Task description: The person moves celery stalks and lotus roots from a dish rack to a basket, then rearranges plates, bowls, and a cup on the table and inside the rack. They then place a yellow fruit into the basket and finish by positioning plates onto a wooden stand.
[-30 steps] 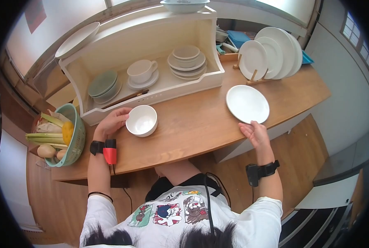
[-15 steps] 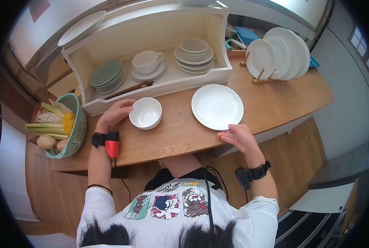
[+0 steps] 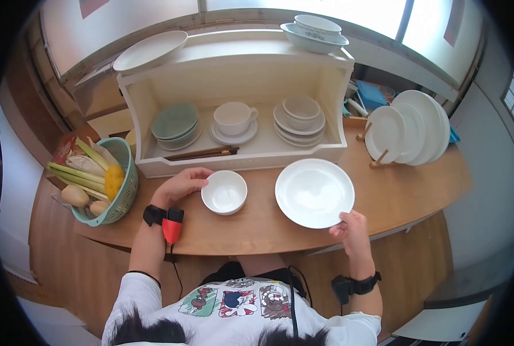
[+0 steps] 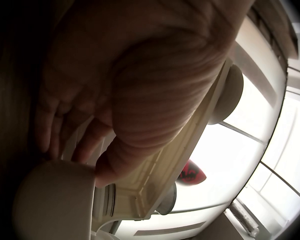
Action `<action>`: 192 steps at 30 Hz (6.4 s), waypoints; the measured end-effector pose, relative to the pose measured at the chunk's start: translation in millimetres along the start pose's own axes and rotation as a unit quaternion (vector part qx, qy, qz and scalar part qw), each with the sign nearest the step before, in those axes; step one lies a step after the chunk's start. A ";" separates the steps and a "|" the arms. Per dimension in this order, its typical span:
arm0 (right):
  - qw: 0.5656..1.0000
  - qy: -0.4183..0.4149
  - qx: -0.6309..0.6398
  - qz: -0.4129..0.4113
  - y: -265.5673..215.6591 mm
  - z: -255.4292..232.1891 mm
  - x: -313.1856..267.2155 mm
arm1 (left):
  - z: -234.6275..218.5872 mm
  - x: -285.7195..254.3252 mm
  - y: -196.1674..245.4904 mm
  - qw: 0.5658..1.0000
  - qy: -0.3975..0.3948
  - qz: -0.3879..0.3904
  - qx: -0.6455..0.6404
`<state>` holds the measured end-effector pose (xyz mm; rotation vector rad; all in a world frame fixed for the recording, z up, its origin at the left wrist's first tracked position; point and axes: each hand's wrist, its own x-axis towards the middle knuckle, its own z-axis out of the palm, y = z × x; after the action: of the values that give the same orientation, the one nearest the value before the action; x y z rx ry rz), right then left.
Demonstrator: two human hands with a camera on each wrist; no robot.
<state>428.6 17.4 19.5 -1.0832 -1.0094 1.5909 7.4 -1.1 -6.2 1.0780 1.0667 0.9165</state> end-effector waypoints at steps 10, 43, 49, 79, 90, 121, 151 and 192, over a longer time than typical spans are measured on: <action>0.971 -0.195 0.103 -0.086 -118.9 105.4 67.7 | -4.0 0.8 -1.1 1.000 -0.009 -0.006 0.000; 0.959 -0.221 -0.105 0.147 -21.2 -22.5 62.6 | 2.9 2.9 5.1 0.999 -0.022 0.015 0.018; 0.942 -0.240 -0.130 0.197 -7.5 -36.7 74.2 | 2.9 2.9 1.2 0.999 -0.024 0.028 0.025; 0.645 -0.482 -0.514 -0.295 16.4 163.0 95.9 | 0.7 -1.2 7.0 0.999 -0.036 0.005 0.041; 0.715 -0.436 -0.433 -0.333 33.3 174.5 105.0 | -2.9 -0.4 3.9 0.998 -0.042 0.014 0.035; 0.773 -0.426 -0.434 -0.181 21.4 197.6 128.0 | 0.2 -1.0 6.6 1.000 -0.009 -0.006 -0.029; 0.678 -0.314 -0.459 -0.481 10.5 345.2 205.1 | -22.8 6.0 -8.8 0.986 -0.035 -0.021 -0.164; 0.784 -0.318 -0.178 -0.503 -157.0 36.1 49.9 | -10.5 8.2 -0.1 0.984 0.015 -0.030 -0.176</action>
<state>423.0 97.1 168.1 -0.0383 -1.9688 0.8319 -0.8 9.0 -9.3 0.7377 0.9146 1.0307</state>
